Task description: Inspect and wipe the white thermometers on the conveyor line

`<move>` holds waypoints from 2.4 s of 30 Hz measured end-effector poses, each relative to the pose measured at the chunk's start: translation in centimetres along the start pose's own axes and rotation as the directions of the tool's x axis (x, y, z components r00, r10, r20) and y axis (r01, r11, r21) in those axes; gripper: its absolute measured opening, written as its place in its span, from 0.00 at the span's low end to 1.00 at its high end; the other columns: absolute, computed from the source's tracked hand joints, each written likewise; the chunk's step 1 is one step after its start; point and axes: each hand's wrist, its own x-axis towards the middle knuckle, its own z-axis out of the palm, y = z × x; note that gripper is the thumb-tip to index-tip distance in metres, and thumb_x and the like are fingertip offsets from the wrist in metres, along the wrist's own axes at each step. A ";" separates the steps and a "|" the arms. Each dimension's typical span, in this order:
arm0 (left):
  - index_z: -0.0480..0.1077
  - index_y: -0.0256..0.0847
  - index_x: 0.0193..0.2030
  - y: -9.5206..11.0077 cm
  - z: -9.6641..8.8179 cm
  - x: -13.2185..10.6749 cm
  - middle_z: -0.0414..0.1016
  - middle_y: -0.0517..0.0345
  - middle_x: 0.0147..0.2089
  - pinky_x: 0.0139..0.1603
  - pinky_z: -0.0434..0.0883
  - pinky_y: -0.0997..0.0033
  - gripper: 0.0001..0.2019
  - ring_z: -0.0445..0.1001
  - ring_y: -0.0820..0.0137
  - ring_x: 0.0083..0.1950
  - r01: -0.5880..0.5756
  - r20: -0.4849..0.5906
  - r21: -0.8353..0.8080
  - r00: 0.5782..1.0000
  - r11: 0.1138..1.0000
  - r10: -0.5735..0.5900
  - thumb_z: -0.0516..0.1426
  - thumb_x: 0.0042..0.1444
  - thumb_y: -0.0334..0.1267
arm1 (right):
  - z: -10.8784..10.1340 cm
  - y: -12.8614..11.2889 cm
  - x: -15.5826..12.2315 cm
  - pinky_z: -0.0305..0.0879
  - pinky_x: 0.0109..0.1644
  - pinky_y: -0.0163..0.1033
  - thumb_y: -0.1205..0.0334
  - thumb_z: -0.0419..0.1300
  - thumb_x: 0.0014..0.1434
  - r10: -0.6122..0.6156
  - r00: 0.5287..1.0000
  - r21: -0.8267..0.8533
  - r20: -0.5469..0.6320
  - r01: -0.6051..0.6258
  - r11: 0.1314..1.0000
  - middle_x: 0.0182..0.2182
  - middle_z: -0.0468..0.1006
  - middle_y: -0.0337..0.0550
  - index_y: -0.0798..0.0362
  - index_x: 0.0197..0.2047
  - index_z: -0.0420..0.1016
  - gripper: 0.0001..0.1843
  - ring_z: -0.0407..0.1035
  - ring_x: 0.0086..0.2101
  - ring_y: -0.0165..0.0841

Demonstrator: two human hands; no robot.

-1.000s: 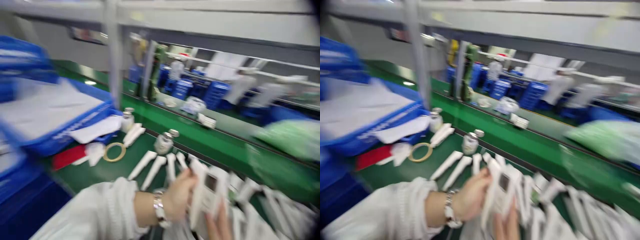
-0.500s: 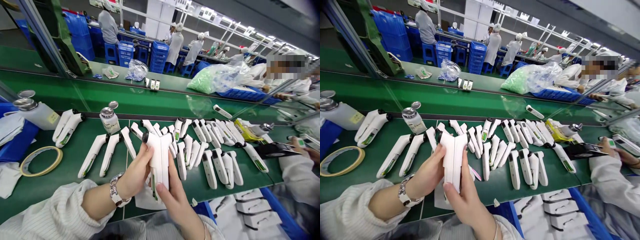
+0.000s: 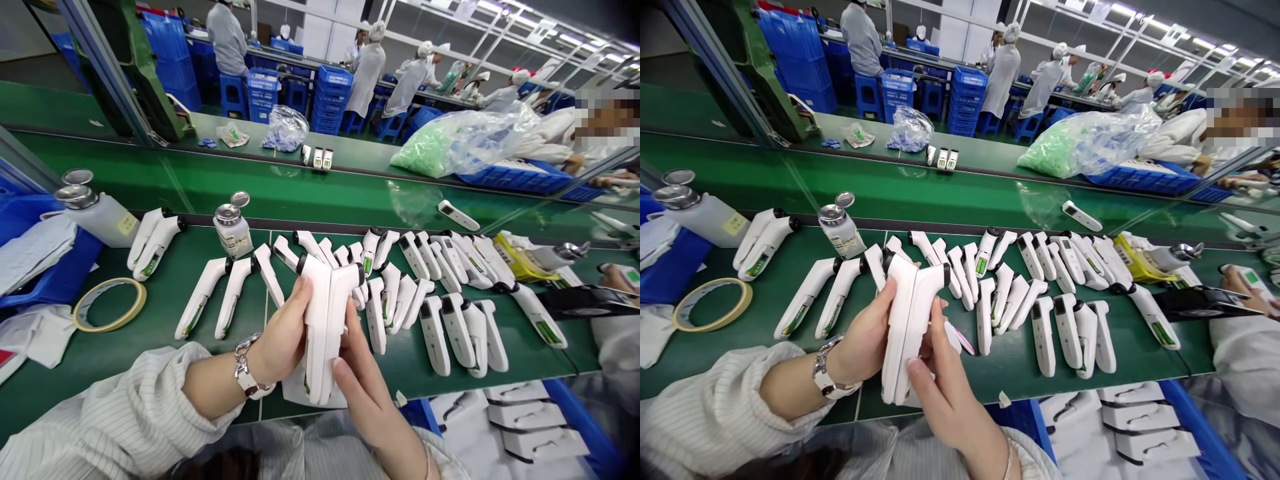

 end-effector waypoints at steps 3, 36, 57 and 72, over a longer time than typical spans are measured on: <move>0.66 0.45 0.53 -0.1 0.0 -0.1 0.75 0.54 0.38 0.36 0.70 0.70 0.21 0.73 0.68 0.35 -0.008 -0.005 0.004 1.000 1.000 0.008 0.50 0.58 0.53 | 0.0 0.1 0.0 0.62 0.53 0.38 0.59 0.47 0.67 -0.005 1.000 0.013 0.013 0.005 1.000 0.68 0.41 0.29 0.32 0.67 0.30 0.34 0.57 0.57 0.35; 0.70 0.32 0.47 0.2 0.1 0.0 0.77 0.44 0.38 0.42 0.72 0.62 0.25 0.76 0.62 0.38 -0.021 0.007 0.143 1.000 0.990 0.020 0.50 0.58 0.54 | -0.4 0.5 2.5 0.69 0.46 0.40 0.48 0.61 0.55 0.095 0.995 0.433 0.031 -0.099 0.896 0.43 0.76 0.43 0.44 0.52 0.68 0.22 0.70 0.44 0.37; 0.65 0.36 0.52 1.0 -0.2 0.8 0.72 0.47 0.50 0.47 0.69 0.66 0.14 0.72 0.66 0.47 -0.062 0.069 0.076 0.996 0.995 0.057 0.51 0.58 0.29 | -1.3 0.3 2.7 0.74 0.43 0.43 0.52 0.57 0.59 0.175 0.964 0.509 -0.202 -0.049 0.860 0.47 0.77 0.41 0.41 0.51 0.72 0.17 0.70 0.48 0.42; 0.66 0.35 0.51 1.3 -0.2 0.8 0.73 0.47 0.48 0.49 0.70 0.65 0.14 0.73 0.64 0.47 -0.024 0.070 0.077 0.997 0.997 0.019 0.50 0.59 0.29 | -1.6 0.8 2.3 0.71 0.48 0.47 0.54 0.52 0.63 0.182 0.974 0.487 -0.135 -0.094 0.868 0.52 0.73 0.41 0.41 0.58 0.65 0.20 0.66 0.53 0.43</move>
